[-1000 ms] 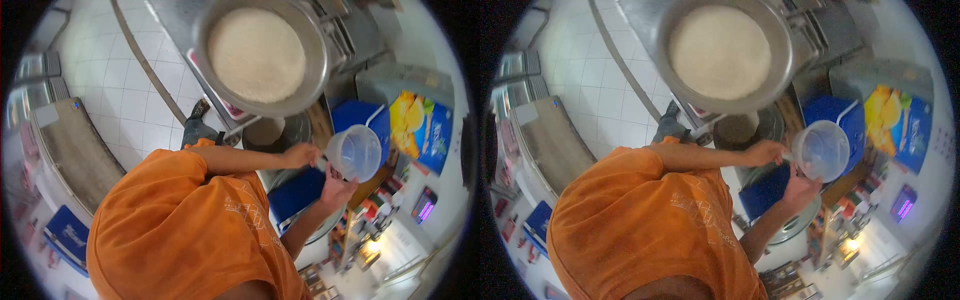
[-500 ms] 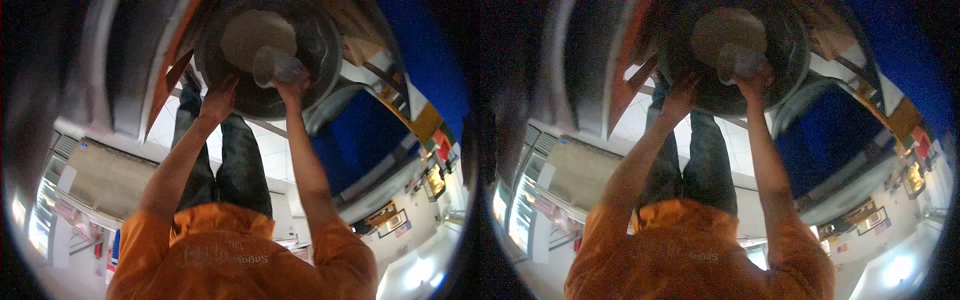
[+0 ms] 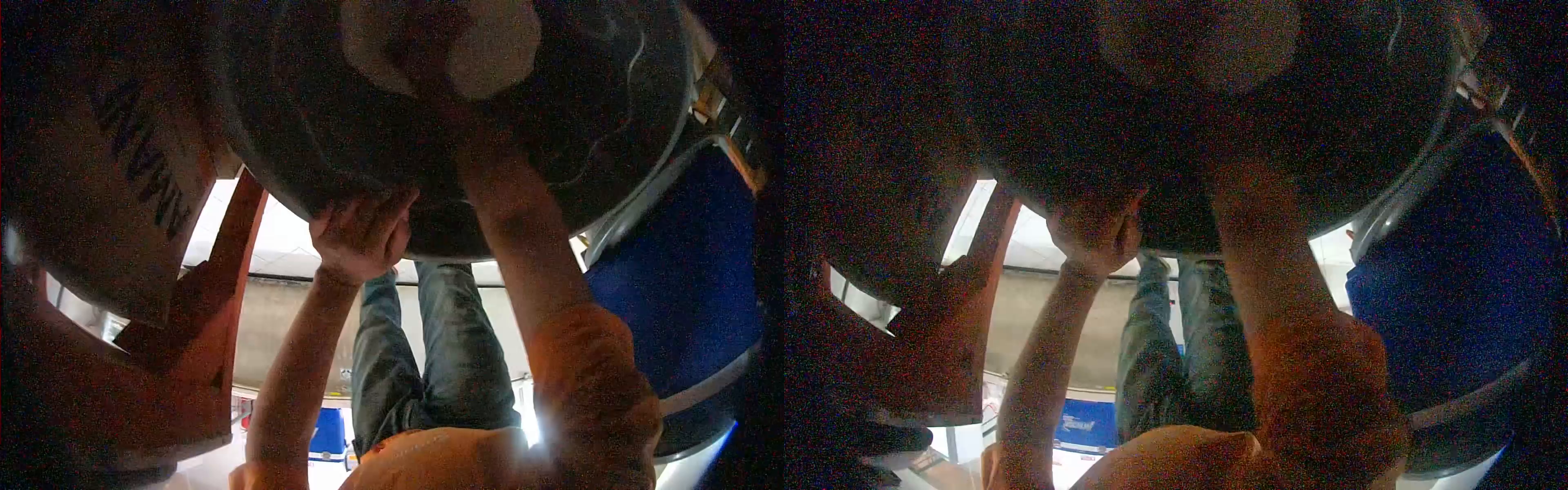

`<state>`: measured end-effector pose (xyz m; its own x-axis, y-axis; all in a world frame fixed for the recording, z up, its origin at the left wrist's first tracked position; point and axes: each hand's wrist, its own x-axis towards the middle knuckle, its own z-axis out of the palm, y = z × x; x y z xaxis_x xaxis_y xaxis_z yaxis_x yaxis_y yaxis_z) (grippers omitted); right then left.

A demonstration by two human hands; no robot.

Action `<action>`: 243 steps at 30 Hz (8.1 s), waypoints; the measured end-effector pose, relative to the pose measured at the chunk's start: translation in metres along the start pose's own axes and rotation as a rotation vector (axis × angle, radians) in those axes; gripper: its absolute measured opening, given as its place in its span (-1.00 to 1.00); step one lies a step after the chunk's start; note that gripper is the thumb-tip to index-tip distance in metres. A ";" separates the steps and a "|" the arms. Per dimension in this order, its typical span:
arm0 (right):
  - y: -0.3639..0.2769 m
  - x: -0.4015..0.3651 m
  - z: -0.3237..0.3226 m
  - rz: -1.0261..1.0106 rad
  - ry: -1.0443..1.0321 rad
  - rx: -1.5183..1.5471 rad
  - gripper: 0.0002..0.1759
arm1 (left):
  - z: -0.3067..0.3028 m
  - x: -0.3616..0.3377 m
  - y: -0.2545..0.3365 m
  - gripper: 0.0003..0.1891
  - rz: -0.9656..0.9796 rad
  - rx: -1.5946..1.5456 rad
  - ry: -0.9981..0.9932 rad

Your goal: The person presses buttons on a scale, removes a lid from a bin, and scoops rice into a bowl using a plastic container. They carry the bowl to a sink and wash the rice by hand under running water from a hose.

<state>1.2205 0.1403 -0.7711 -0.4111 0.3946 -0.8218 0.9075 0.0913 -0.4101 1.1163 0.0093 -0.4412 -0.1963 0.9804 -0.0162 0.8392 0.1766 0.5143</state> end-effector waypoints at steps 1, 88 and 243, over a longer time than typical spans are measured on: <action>-0.014 0.008 0.021 0.005 -0.015 0.039 0.30 | 0.000 -0.003 -0.002 -0.73 0.007 -0.007 -0.014; -0.620 -0.661 -0.336 -0.653 1.249 -0.269 0.00 | -0.490 0.117 0.127 -0.27 0.206 -2.015 0.587; -0.441 -0.736 -0.376 -0.397 1.506 -0.809 0.15 | -0.557 -0.062 0.023 -0.69 0.049 -1.263 -0.188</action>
<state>1.1555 0.1532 0.1634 -0.5920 0.6226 0.5118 0.7847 0.5901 0.1898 0.8653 -0.0958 0.0492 -0.0175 0.9990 -0.0414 -0.2399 0.0360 0.9701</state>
